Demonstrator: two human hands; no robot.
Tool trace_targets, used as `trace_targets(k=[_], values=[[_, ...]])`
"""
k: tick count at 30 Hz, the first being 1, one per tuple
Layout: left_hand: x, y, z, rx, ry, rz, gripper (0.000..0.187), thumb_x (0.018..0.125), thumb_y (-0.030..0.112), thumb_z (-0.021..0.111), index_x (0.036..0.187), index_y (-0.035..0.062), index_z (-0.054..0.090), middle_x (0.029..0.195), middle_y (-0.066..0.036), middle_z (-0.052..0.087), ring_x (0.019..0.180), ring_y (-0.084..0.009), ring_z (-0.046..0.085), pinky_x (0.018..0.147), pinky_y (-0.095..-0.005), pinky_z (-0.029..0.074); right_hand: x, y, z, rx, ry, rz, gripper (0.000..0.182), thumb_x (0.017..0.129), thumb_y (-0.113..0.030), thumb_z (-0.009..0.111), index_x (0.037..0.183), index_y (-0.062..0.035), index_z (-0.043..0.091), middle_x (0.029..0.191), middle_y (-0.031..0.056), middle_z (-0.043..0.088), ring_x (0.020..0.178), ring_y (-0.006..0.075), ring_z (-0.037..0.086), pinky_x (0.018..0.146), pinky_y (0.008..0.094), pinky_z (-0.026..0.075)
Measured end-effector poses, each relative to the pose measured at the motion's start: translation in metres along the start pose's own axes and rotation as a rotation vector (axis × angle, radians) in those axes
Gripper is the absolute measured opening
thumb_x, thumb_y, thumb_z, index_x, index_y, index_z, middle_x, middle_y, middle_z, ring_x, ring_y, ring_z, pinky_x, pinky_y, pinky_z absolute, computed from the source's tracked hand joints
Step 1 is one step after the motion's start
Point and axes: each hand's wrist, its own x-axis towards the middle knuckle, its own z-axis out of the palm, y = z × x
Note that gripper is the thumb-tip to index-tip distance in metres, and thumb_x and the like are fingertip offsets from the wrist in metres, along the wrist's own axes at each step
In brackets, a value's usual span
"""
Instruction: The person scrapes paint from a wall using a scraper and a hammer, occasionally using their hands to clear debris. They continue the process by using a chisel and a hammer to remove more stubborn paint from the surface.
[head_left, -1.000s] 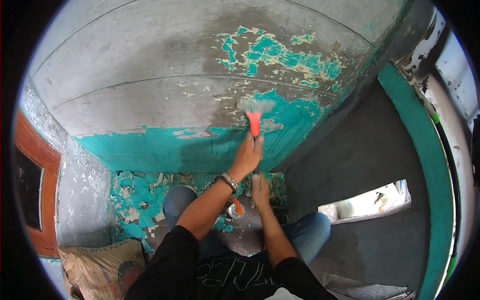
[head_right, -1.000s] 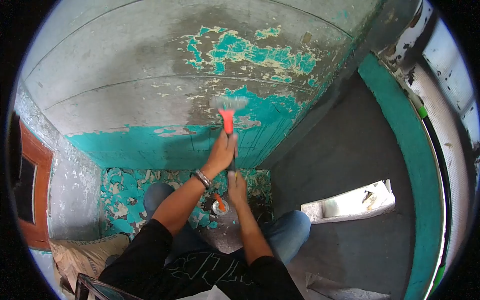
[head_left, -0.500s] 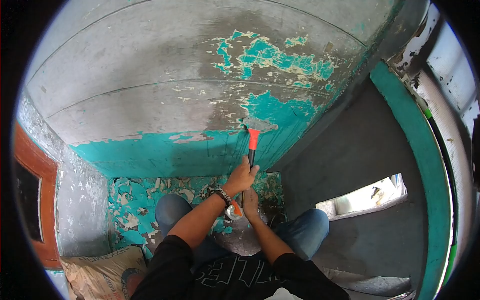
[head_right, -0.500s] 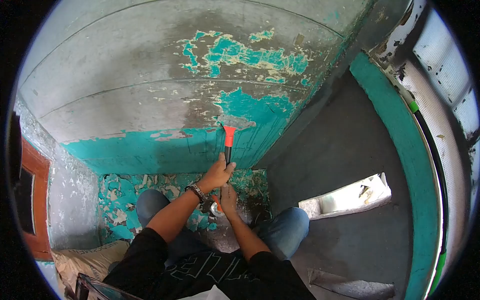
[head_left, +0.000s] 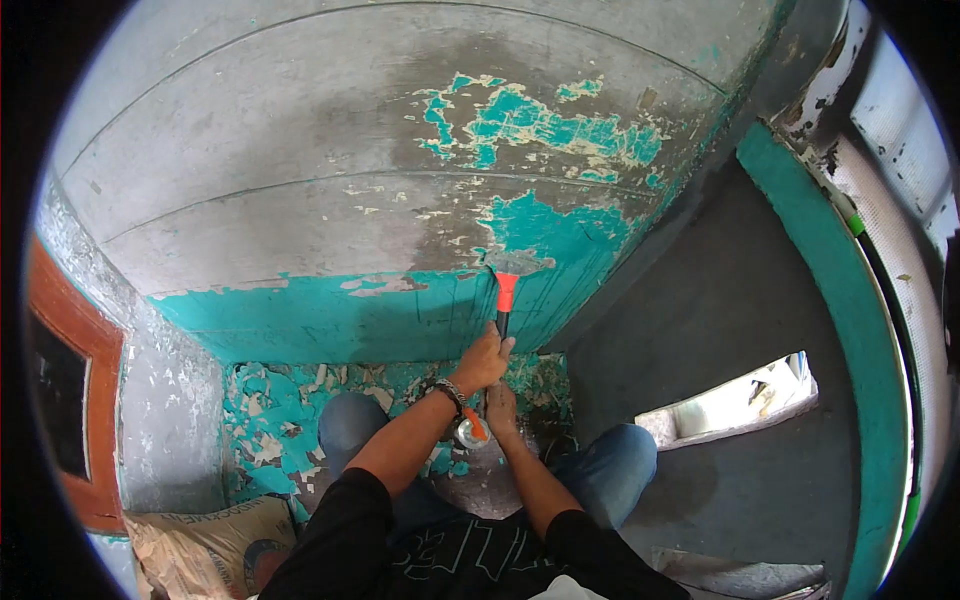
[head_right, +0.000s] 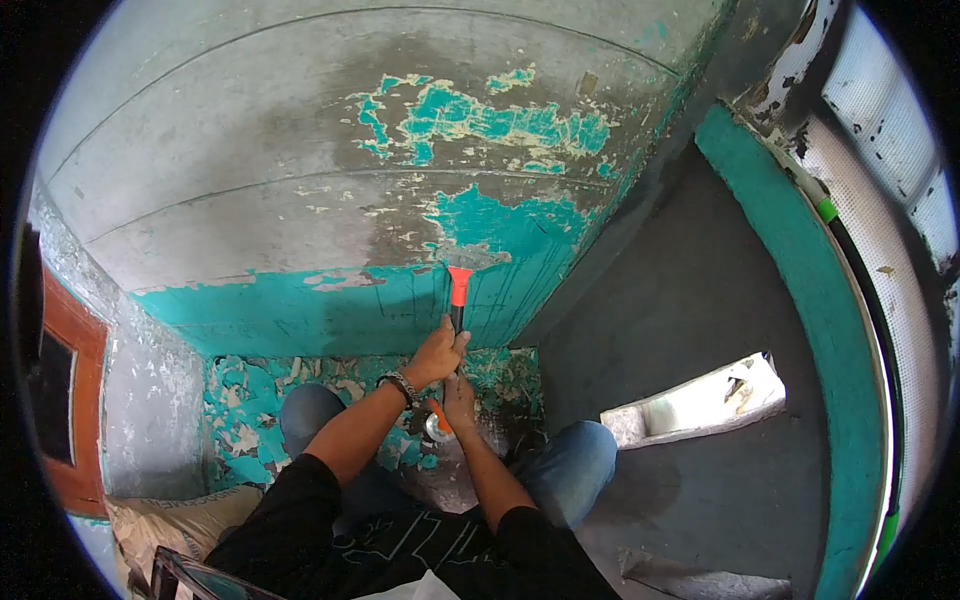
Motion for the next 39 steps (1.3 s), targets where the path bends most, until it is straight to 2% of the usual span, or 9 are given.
trace_targets(k=[6,13,24,28,31,33,34,36,39], values=[[-0.004,0.013,-0.005,0.087,0.063,-0.008,0.063,0.095,0.035,0.045,0.127,-0.0176,0.032,0.090,-0.031,0.061,0.086,-0.0443,0.061,0.074,-0.0474,0.048,0.003,-0.010,-0.001,0.220,-0.207,0.257,0.041,0.101,-0.039,0.034,0.084,-0.0050,0.050,0.059,0.0006,0.041,0.050,0.0122,0.037,0.048,0.0316,0.030],[0.023,0.086,-0.020,-0.109,0.083,0.128,0.036,0.095,0.034,0.048,0.103,-0.0003,0.039,0.071,-0.022,0.058,0.070,-0.0409,0.061,0.061,-0.0480,0.046,0.047,-0.056,-0.029,0.238,-0.084,0.037,0.040,0.099,-0.039,0.038,0.084,-0.0047,0.051,0.061,0.0016,0.048,0.047,0.0109,0.044,0.044,0.0279,0.032],[-0.027,0.075,-0.030,-0.161,0.158,0.198,0.030,0.094,0.029,0.052,0.096,0.0008,0.042,0.063,-0.018,0.053,0.058,-0.0357,0.057,0.053,-0.0430,0.042,0.017,-0.011,-0.015,0.099,-0.200,-0.122,0.028,0.095,-0.028,0.050,0.095,-0.0016,0.058,0.077,0.0079,0.059,0.066,0.0172,0.056,0.059,0.0337,0.044],[-0.041,0.061,-0.062,-0.123,0.225,0.205,0.031,0.096,0.031,0.048,0.096,0.0001,0.044,0.066,-0.014,0.050,0.059,-0.0265,0.051,0.056,-0.0390,0.041,0.034,-0.126,-0.039,-0.181,-0.365,0.012,0.023,0.089,-0.022,0.059,0.101,-0.0027,0.057,0.085,0.0133,0.060,0.071,0.0242,0.059,0.064,0.0363,0.046],[-0.050,0.067,-0.081,-0.117,0.253,0.181,0.028,0.093,0.024,0.051,0.101,-0.0008,0.042,0.073,-0.020,0.053,0.067,-0.0342,0.056,0.061,-0.0419,0.043,0.050,-0.178,-0.038,-0.338,-0.241,-0.059,0.025,0.081,-0.009,0.063,0.105,-0.0036,0.057,0.101,0.0148,0.060,0.096,0.0229,0.058,0.081,0.0370,0.045],[-0.053,0.062,-0.086,-0.098,0.278,0.205,0.028,0.092,0.021,0.053,0.105,-0.0014,0.041,0.077,-0.024,0.055,0.072,-0.0387,0.059,0.063,-0.0436,0.044,0.065,-0.197,-0.036,-0.631,-0.120,-0.718,0.030,0.072,-0.008,0.066,0.101,-0.0071,0.058,0.103,0.0094,0.059,0.103,0.0257,0.055,0.090,0.0409,0.043],[-0.051,0.056,-0.087,-0.050,0.284,0.285,0.029,0.090,0.018,0.054,0.107,-0.0017,0.040,0.081,-0.024,0.055,0.075,-0.0387,0.059,0.065,-0.0439,0.044,0.074,-0.203,-0.036,-0.631,-0.107,-0.706,0.030,0.072,-0.008,0.066,0.101,-0.0071,0.058,0.103,0.0094,0.059,0.103,0.0257,0.055,0.090,0.0409,0.043],[-0.052,0.056,-0.088,0.002,0.264,0.379,0.030,0.088,0.014,0.054,0.108,-0.0020,0.039,0.085,-0.025,0.054,0.078,-0.0387,0.059,0.068,-0.0443,0.044,0.092,-0.211,-0.038,-0.882,-0.225,-1.177,0.032,0.065,-0.008,0.068,0.096,-0.0097,0.059,0.105,0.0053,0.058,0.108,0.0260,0.052,0.100,0.0444,0.037],[-0.063,0.076,-0.095,0.021,0.182,0.320,0.031,0.088,0.011,0.054,0.112,-0.0005,0.040,0.081,-0.017,0.055,0.076,-0.0329,0.057,0.075,-0.0392,0.045,0.118,-0.188,-0.034,-0.851,-0.322,-1.217,0.031,0.063,-0.009,0.070,0.092,-0.0101,0.059,0.097,0.0050,0.056,0.103,0.0245,0.053,0.107,0.0444,0.031]])
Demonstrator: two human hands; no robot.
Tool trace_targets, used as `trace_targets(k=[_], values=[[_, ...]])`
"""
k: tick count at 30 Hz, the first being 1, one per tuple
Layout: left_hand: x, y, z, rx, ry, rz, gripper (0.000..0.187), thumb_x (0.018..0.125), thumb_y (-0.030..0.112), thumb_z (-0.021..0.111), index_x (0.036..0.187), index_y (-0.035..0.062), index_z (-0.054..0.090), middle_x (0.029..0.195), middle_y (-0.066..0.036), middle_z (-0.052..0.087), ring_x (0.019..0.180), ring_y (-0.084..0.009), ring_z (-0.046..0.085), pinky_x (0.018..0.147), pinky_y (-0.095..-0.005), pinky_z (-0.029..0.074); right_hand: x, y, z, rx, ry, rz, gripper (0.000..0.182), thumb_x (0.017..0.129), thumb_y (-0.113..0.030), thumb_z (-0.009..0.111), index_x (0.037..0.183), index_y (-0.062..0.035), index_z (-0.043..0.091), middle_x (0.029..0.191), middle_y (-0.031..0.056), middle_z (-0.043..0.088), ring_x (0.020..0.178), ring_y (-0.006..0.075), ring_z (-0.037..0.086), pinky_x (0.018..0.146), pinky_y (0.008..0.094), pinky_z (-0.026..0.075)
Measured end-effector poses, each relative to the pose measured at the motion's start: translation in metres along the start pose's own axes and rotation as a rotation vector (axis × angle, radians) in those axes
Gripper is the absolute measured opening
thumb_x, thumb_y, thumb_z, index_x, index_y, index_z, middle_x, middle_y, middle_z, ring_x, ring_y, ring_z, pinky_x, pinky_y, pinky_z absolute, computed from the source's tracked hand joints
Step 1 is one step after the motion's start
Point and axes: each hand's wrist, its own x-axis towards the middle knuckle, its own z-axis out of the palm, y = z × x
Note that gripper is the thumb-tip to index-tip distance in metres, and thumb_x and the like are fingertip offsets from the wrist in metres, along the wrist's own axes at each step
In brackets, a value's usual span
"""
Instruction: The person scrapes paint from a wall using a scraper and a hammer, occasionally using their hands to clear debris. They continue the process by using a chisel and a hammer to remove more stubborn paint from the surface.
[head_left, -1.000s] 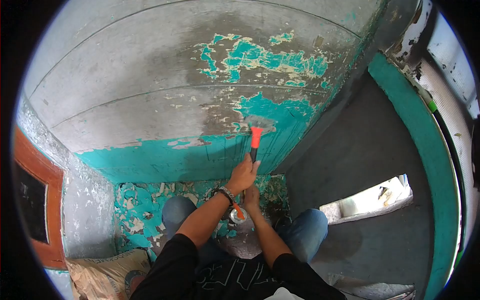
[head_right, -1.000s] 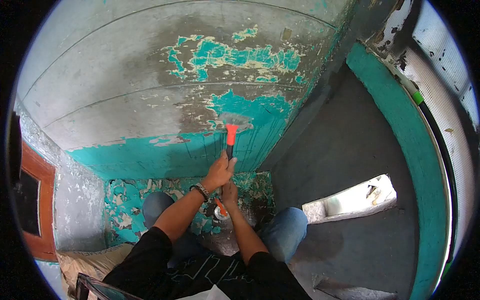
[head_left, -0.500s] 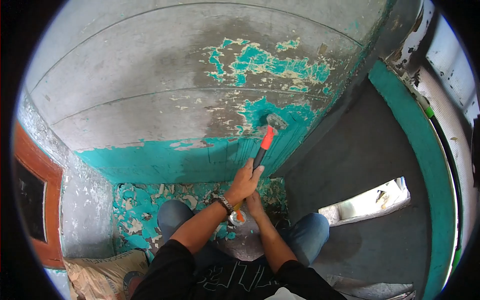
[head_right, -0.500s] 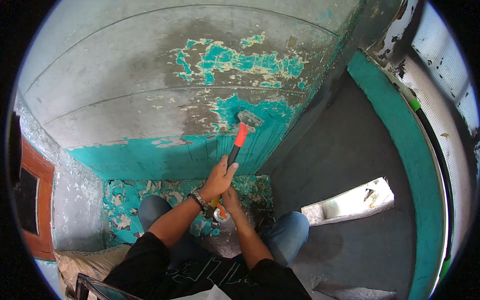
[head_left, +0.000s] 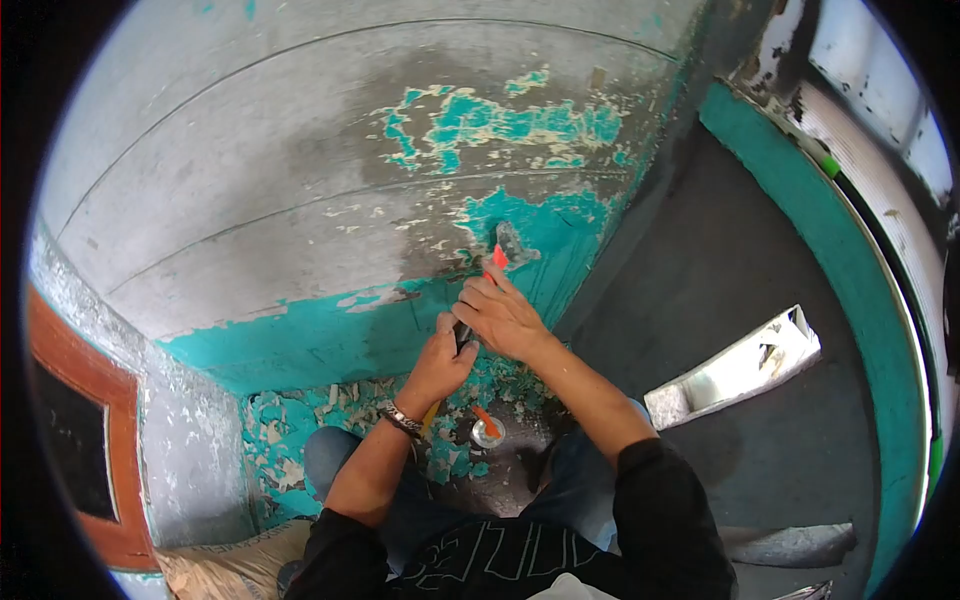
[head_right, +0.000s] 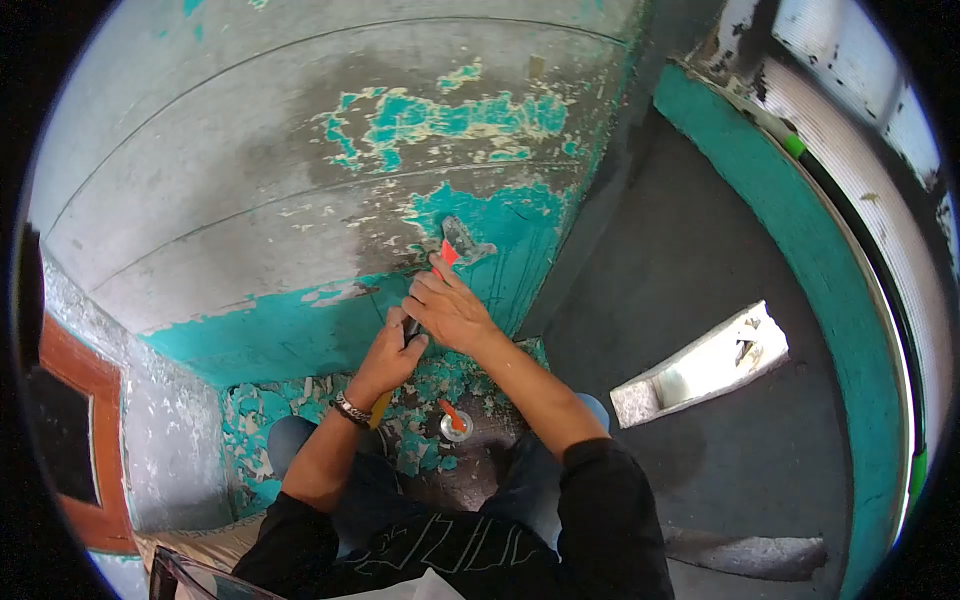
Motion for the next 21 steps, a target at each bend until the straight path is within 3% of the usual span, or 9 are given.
trace_targets(k=[3,8,9,11,21], values=[[-0.004,0.013,-0.008,-0.066,-0.079,-0.135,0.037,0.087,0.014,0.058,0.115,0.0005,0.038,0.079,-0.016,0.055,0.073,-0.0327,0.056,0.073,-0.0396,0.045,-0.002,0.018,0.004,0.031,-0.084,0.089,0.020,0.065,-0.013,0.071,0.082,-0.0091,0.060,0.084,0.0037,0.053,0.095,0.0233,0.052,0.101,0.0428,0.036],[-0.017,0.021,-0.043,0.192,-0.320,-0.200,0.032,0.088,0.021,0.059,0.109,0.0023,0.044,0.074,-0.015,0.055,0.067,-0.0298,0.056,0.062,-0.0383,0.044,0.001,0.029,0.020,0.153,0.039,0.136,0.020,0.061,-0.021,0.074,0.068,-0.0102,0.060,0.072,0.0018,0.048,0.085,0.0220,0.050,0.090,0.0393,0.038],[-0.021,0.016,-0.051,0.200,-0.325,-0.200,0.032,0.088,0.021,0.059,0.109,0.0023,0.044,0.074,-0.015,0.055,0.067,-0.0298,0.056,0.062,-0.0383,0.044,0.005,0.031,0.021,0.160,0.046,0.122,0.020,0.060,-0.023,0.075,0.065,-0.0108,0.059,0.070,0.0014,0.048,0.083,0.0219,0.049,0.087,0.0385,0.038],[-0.033,0.009,-0.063,0.266,-0.333,-0.261,0.034,0.087,0.024,0.060,0.109,0.0025,0.047,0.071,-0.020,0.056,0.070,-0.0397,0.059,0.059,-0.0457,0.042,0.008,0.032,0.023,0.160,0.075,0.119,0.021,0.060,-0.023,0.075,0.066,-0.0114,0.059,0.070,0.0013,0.048,0.083,0.0216,0.049,0.087,0.0384,0.038],[-0.044,0.034,-0.067,0.259,-0.162,-0.326,0.030,0.089,0.022,0.059,0.108,0.0001,0.053,0.068,-0.021,0.057,0.068,-0.0405,0.059,0.058,-0.0426,0.044,0.015,0.029,0.040,0.184,0.256,0.087,0.017,0.065,-0.018,0.074,0.067,-0.0133,0.058,0.070,-0.0003,0.046,0.080,0.0206,0.050,0.086,0.0397,0.036]])
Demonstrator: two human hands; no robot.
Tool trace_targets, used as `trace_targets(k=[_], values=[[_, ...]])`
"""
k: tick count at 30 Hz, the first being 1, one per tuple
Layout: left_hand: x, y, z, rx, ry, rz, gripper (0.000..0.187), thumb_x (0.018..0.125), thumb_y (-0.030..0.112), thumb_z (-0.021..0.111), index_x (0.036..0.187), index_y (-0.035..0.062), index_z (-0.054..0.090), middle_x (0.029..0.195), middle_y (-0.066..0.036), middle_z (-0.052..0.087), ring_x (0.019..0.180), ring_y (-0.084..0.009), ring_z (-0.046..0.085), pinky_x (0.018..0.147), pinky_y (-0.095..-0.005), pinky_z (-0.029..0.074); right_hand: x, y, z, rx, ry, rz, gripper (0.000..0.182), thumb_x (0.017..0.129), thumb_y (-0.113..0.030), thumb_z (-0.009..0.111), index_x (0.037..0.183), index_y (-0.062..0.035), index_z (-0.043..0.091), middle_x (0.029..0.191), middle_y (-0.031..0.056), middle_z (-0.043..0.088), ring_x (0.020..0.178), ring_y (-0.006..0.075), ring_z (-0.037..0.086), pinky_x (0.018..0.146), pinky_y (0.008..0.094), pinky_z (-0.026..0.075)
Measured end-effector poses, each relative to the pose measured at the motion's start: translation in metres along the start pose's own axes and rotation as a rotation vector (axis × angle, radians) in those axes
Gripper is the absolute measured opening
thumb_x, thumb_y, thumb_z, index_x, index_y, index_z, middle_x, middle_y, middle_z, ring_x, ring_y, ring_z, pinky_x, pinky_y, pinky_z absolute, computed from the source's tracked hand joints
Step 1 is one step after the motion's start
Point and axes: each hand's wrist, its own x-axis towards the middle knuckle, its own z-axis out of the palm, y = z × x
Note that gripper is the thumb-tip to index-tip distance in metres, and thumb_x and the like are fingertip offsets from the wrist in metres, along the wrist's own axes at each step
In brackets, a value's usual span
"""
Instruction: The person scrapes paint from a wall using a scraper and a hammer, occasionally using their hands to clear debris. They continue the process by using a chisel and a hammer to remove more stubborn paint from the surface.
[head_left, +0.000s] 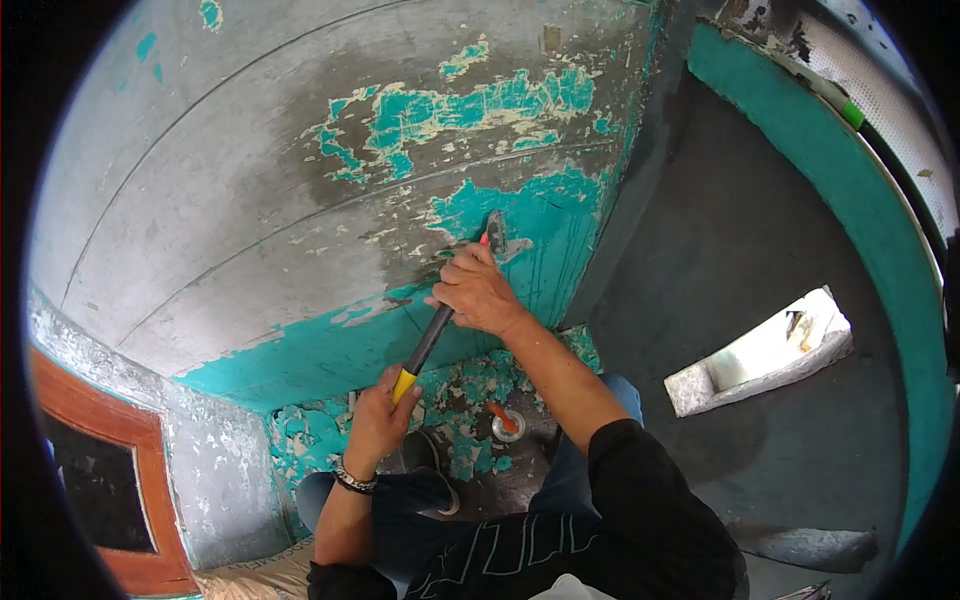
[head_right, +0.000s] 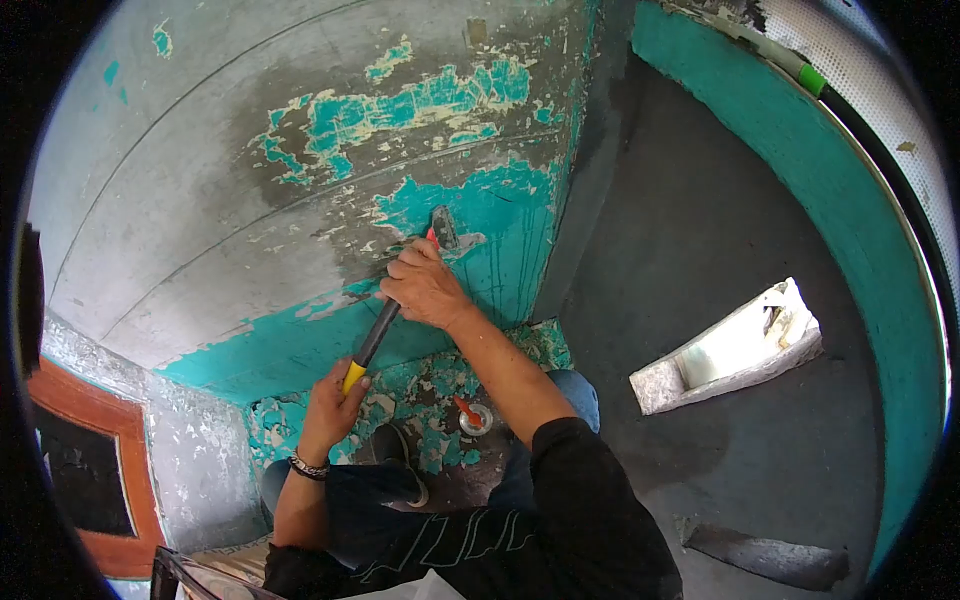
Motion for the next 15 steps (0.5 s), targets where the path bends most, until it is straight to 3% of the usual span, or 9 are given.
trace_targets(k=[5,8,13,15], values=[[0.027,-0.004,0.029,-0.005,0.088,0.206,0.034,0.089,0.022,0.058,0.115,0.0004,0.055,0.077,-0.021,0.061,0.072,-0.0398,0.062,0.061,-0.0417,0.047,-0.013,0.025,-0.023,-0.056,-0.014,0.037,0.017,0.067,-0.019,0.074,0.068,-0.0137,0.058,0.070,0.0002,0.047,0.079,0.0211,0.051,0.084,0.0392,0.037],[0.050,0.015,0.047,-0.035,0.054,0.246,0.025,0.091,0.020,0.057,0.103,-0.0015,0.056,0.073,-0.019,0.056,0.064,-0.0354,0.058,0.060,-0.0375,0.045,-0.025,0.046,-0.053,-0.139,-0.034,0.101,0.017,0.066,-0.018,0.074,0.067,-0.0135,0.058,0.070,0.0007,0.048,0.080,0.0218,0.052,0.083,0.0394,0.038],[0.055,0.044,0.068,-0.049,-0.031,0.257,0.027,0.092,0.025,0.054,0.104,0.0010,0.054,0.073,-0.020,0.057,0.067,-0.0383,0.058,0.059,-0.0400,0.044,-0.045,0.051,-0.077,-0.217,0.001,0.221,0.018,0.064,-0.019,0.076,0.064,-0.0123,0.058,0.068,0.0016,0.050,0.079,0.0230,0.053,0.083,0.0399,0.038],[0.046,0.042,0.073,-0.046,-0.025,0.259,0.027,0.093,0.026,0.053,0.105,0.0020,0.054,0.073,-0.020,0.058,0.067,-0.0387,0.059,0.058,-0.0408,0.044,-0.054,0.039,-0.079,-0.181,-0.140,0.237,0.015,0.067,-0.020,0.075,0.065,-0.0128,0.062,0.069,0.0012,0.053,0.079,0.0222,0.053,0.088,0.0405,0.037]])
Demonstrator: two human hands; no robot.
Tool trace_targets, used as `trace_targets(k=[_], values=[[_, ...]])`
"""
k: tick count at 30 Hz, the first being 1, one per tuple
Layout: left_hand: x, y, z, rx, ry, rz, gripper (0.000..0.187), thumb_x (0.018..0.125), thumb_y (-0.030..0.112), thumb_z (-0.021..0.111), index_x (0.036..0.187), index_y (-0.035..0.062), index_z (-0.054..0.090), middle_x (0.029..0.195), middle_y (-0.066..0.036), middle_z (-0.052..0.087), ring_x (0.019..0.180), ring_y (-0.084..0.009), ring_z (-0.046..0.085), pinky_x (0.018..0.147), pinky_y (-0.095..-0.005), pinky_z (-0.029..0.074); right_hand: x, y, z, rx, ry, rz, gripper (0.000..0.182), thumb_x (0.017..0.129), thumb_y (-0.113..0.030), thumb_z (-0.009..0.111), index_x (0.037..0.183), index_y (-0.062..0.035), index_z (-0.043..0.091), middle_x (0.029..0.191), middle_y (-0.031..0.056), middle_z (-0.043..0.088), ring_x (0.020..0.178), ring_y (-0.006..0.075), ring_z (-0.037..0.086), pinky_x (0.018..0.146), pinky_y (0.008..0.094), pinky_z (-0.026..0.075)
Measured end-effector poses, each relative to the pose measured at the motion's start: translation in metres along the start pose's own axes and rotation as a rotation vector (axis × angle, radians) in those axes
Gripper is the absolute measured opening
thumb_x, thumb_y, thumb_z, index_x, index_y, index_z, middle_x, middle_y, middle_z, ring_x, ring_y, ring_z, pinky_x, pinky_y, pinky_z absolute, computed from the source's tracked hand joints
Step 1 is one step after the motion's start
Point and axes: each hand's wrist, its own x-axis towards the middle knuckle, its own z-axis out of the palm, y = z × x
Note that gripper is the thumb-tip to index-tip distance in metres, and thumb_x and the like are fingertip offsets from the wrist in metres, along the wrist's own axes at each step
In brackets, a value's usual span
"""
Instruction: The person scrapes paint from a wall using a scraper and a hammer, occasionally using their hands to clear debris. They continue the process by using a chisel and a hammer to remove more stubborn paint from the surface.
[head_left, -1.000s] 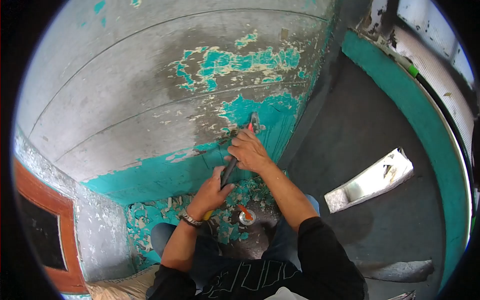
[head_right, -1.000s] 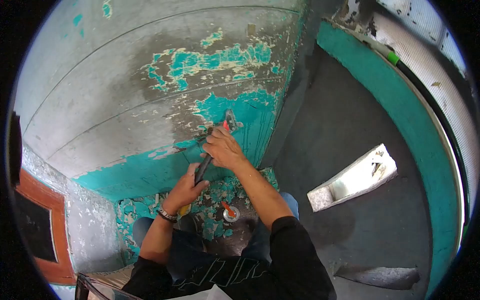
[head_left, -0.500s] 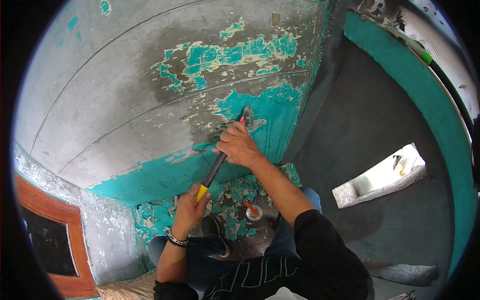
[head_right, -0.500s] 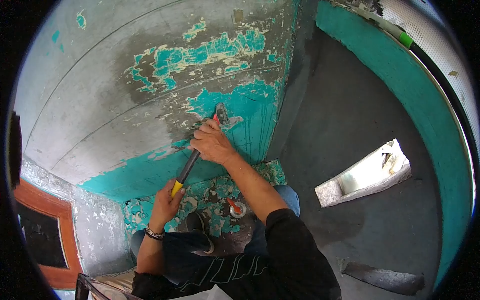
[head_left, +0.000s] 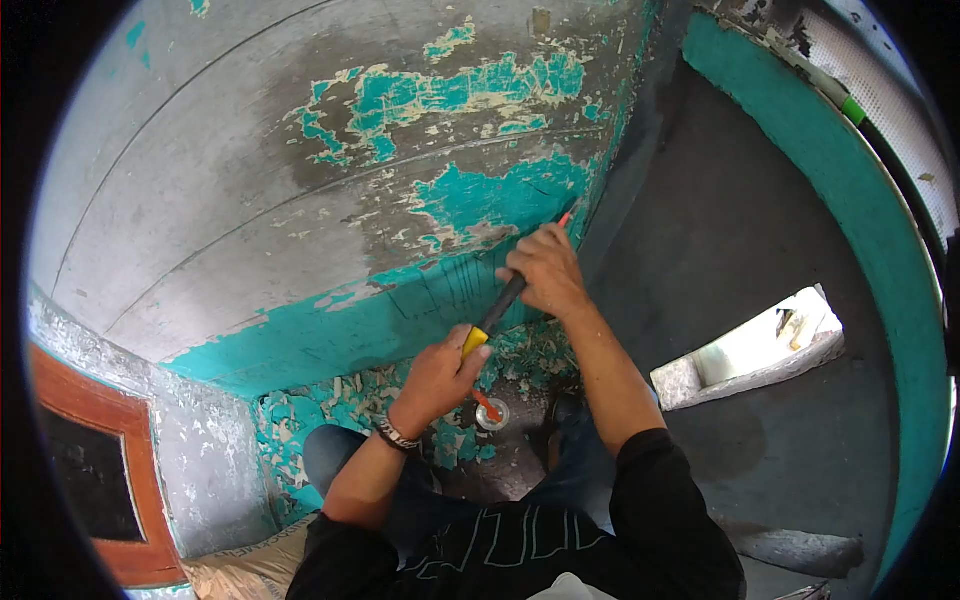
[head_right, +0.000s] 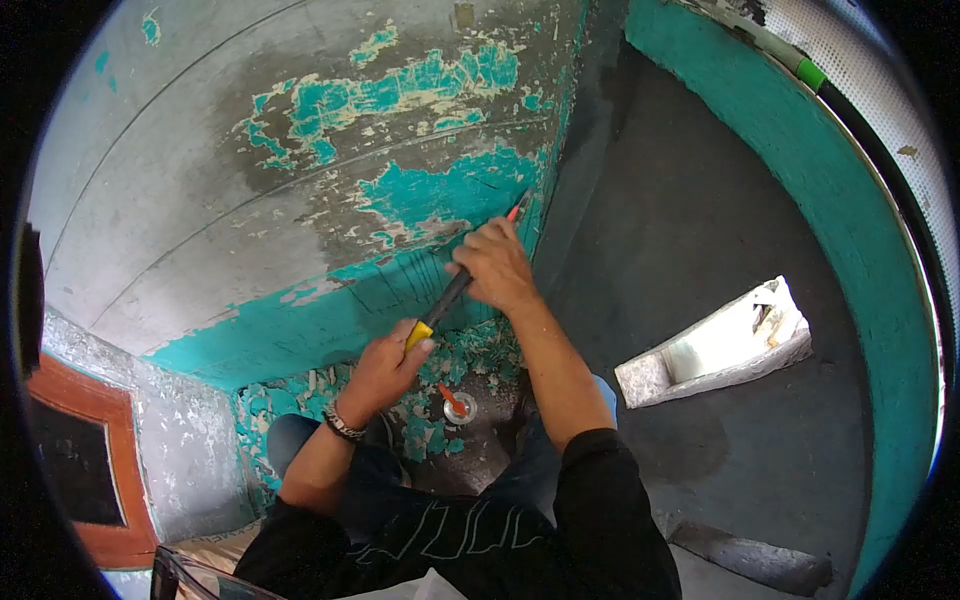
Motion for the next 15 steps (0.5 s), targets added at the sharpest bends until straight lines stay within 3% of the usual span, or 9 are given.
trace_targets(k=[6,11,15], values=[[-0.036,-0.019,-0.027,0.081,-0.072,-0.069,0.023,0.091,0.023,0.055,0.101,0.0024,0.054,0.070,-0.020,0.059,0.066,-0.0397,0.060,0.057,-0.0439,0.044,-0.003,-0.044,0.036,0.104,-0.155,-0.103,0.020,0.069,-0.031,0.071,0.064,-0.0134,0.065,0.068,0.0017,0.057,0.078,0.0201,0.055,0.086,0.0387,0.036],[-0.055,-0.036,-0.039,0.092,0.048,-0.223,0.018,0.092,0.019,0.055,0.097,0.0021,0.054,0.064,-0.017,0.056,0.058,-0.0350,0.058,0.053,-0.0400,0.042,0.015,-0.064,0.069,0.129,-0.198,-0.154,0.020,0.069,-0.031,0.072,0.063,-0.0141,0.063,0.065,0.0002,0.056,0.074,0.0188,0.055,0.083,0.0361,0.036],[-0.051,-0.047,-0.048,0.108,0.057,-0.216,0.019,0.093,0.021,0.054,0.097,0.0024,0.055,0.062,-0.017,0.055,0.056,-0.0335,0.058,0.051,-0.0399,0.041,0.020,-0.066,0.077,0.098,-0.203,-0.159,0.014,0.064,-0.028,0.073,0.063,-0.0158,0.065,0.065,-0.0007,0.056,0.075,0.0184,0.055,0.080,0.0350,0.036]])
